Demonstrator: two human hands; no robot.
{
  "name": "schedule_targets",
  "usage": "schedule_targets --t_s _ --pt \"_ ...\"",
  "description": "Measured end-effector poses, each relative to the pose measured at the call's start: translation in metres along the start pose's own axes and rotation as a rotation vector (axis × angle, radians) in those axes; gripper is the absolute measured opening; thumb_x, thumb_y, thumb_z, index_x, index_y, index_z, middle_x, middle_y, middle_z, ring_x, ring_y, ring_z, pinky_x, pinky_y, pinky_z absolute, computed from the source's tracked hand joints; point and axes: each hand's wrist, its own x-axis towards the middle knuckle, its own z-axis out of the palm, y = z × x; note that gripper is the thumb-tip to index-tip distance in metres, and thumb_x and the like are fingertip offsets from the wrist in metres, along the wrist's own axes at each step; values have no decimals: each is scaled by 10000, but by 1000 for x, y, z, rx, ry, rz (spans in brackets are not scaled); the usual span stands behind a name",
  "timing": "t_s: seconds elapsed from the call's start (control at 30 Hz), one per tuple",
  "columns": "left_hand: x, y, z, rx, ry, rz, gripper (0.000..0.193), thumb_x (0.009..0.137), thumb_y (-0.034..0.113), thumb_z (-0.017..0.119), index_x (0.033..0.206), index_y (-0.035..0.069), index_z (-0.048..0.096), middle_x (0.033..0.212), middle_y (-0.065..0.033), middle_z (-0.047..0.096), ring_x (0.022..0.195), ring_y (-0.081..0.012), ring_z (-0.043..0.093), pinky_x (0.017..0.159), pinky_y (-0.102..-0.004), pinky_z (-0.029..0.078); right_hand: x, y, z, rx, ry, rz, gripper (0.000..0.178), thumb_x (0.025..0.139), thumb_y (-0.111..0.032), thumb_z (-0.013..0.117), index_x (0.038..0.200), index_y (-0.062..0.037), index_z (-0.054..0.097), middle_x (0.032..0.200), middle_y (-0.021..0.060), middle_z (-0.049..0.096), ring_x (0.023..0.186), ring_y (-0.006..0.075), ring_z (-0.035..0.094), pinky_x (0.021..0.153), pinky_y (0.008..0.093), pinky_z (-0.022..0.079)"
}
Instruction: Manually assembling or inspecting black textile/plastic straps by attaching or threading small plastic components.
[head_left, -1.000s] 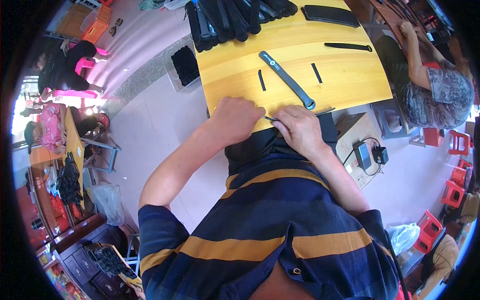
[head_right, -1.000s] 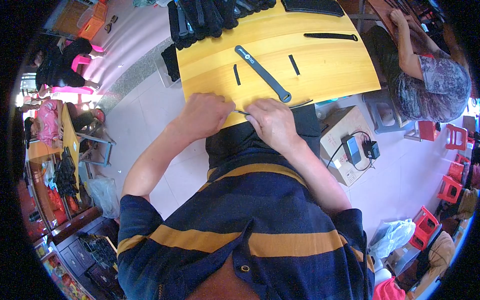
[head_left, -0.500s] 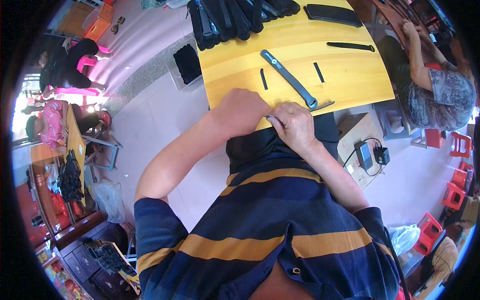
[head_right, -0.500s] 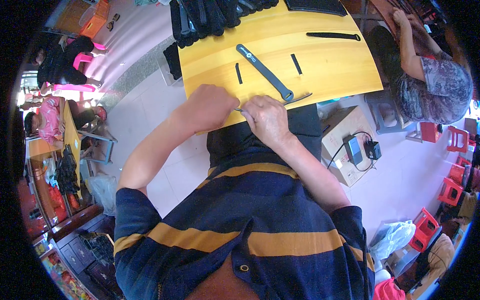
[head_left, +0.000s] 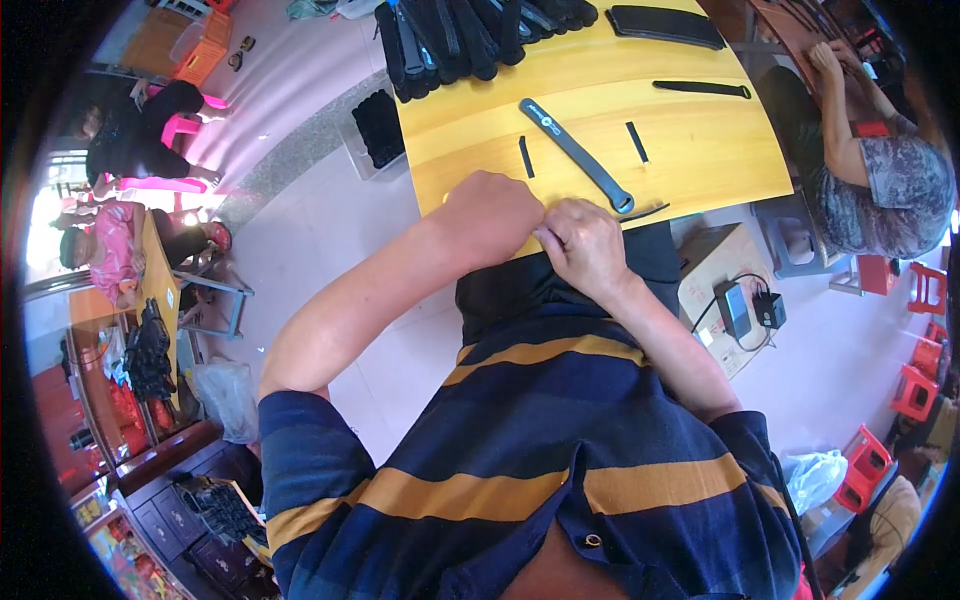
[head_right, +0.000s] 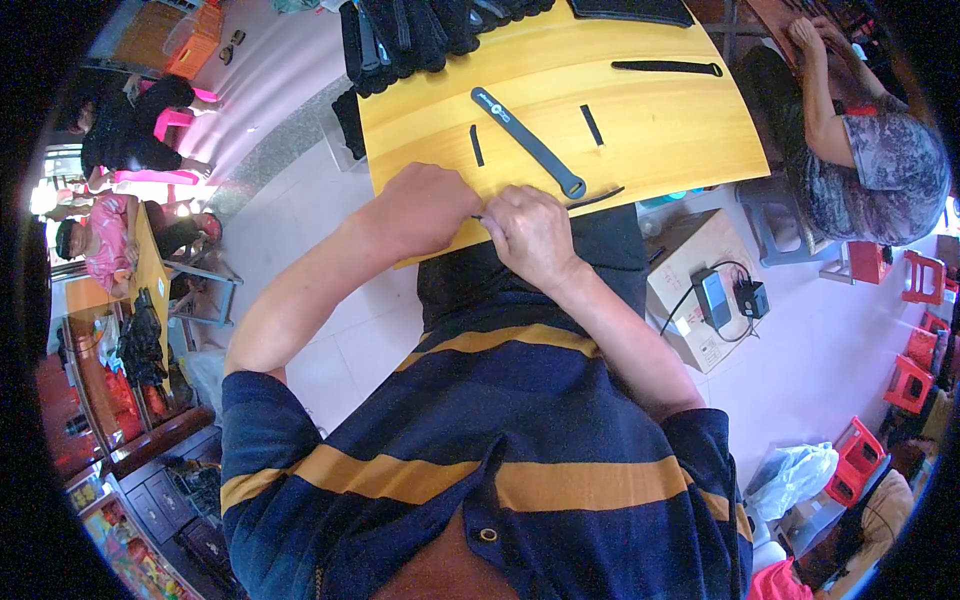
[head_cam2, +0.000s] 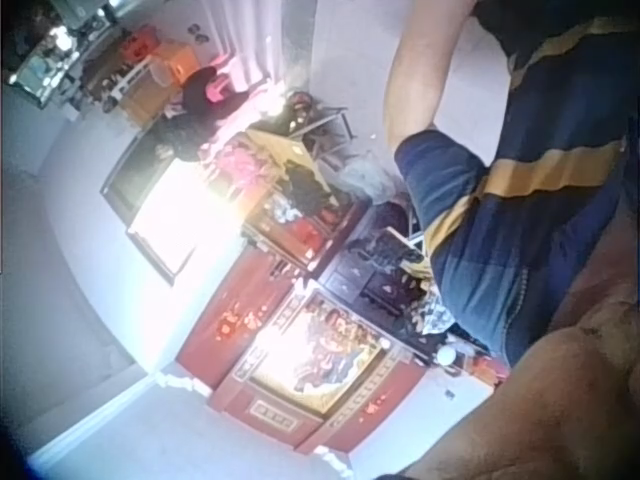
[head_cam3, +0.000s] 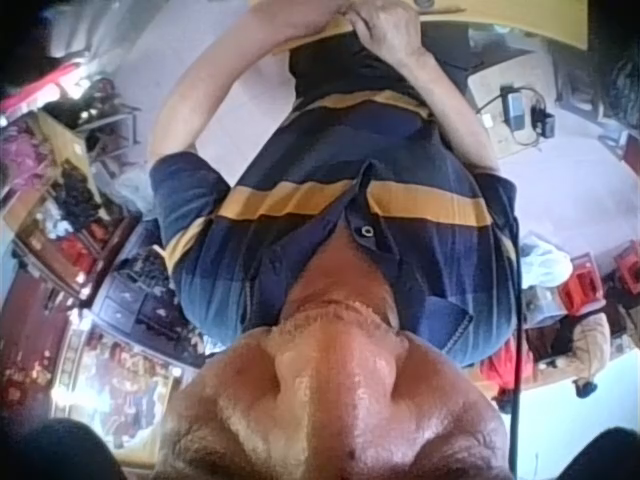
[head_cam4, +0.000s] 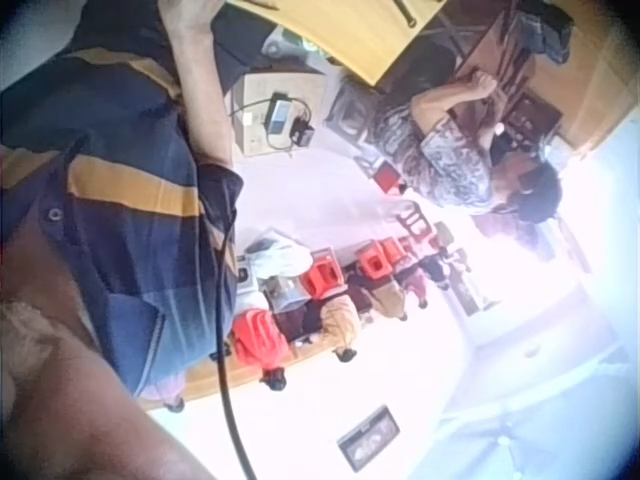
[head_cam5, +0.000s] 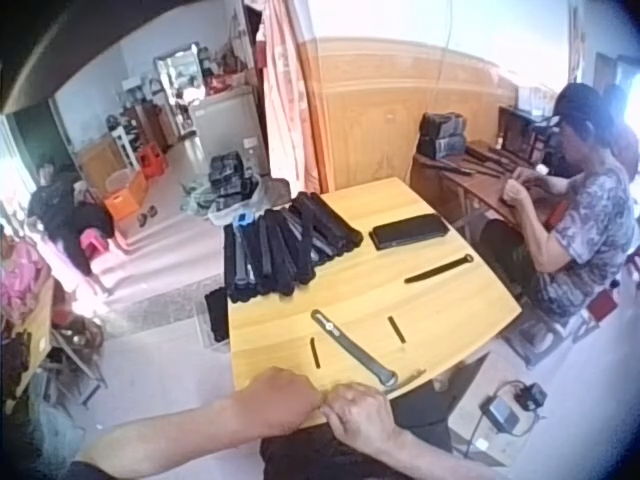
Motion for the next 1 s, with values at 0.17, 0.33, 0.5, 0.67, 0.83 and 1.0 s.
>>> schedule_targets --t_s 0.17,0.33,0.5,0.67,0.83,1.0 --pt "4 2 -7 28 23 22 112 760 55 669 832 96 745 805 -176 714 821 -373 721 692 -480 565 3 -2 -2 38 14 13 69 798 -79 748 847 -54 705 803 131 645 794 338 664 736 441 542" --pt "15 1 -10 22 16 64 73 748 49 678 779 83 735 798 -174 713 813 -372 720 675 -479 561 5 -4 -3 21 -9 54 65 801 -83 750 844 -53 712 799 131 643 797 340 665 750 441 541" --pt "15 -4 -8 16 -24 50 63 744 60 684 775 72 737 786 -176 710 800 -375 717 674 -476 565 2 0 6 52 42 28 105 792 -69 747 866 -24 686 788 141 635 776 347 653 705 442 530" --pt "15 -2 -24 38 -172 19 88 692 36 722 776 52 745 800 -178 720 803 -381 718 679 -473 568 -2 -4 7 41 48 -1 67 821 -100 741 851 -59 698 778 120 614 768 330 647 732 442 528" --pt "21 4 -19 -1 -201 -22 90 693 13 723 777 36 744 807 -188 721 816 -380 722 688 -470 570 -1 -3 8 4 63 -33 94 821 -109 745 886 -67 692 770 108 599 764 325 645 725 440 521" --pt "15 3 -11 -14 -190 -42 91 710 19 715 795 33 745 827 -197 722 836 -380 726 699 -466 576 -2 -4 7 8 70 -59 93 819 -113 743 883 -77 685 777 106 596 765 323 644 717 438 520"
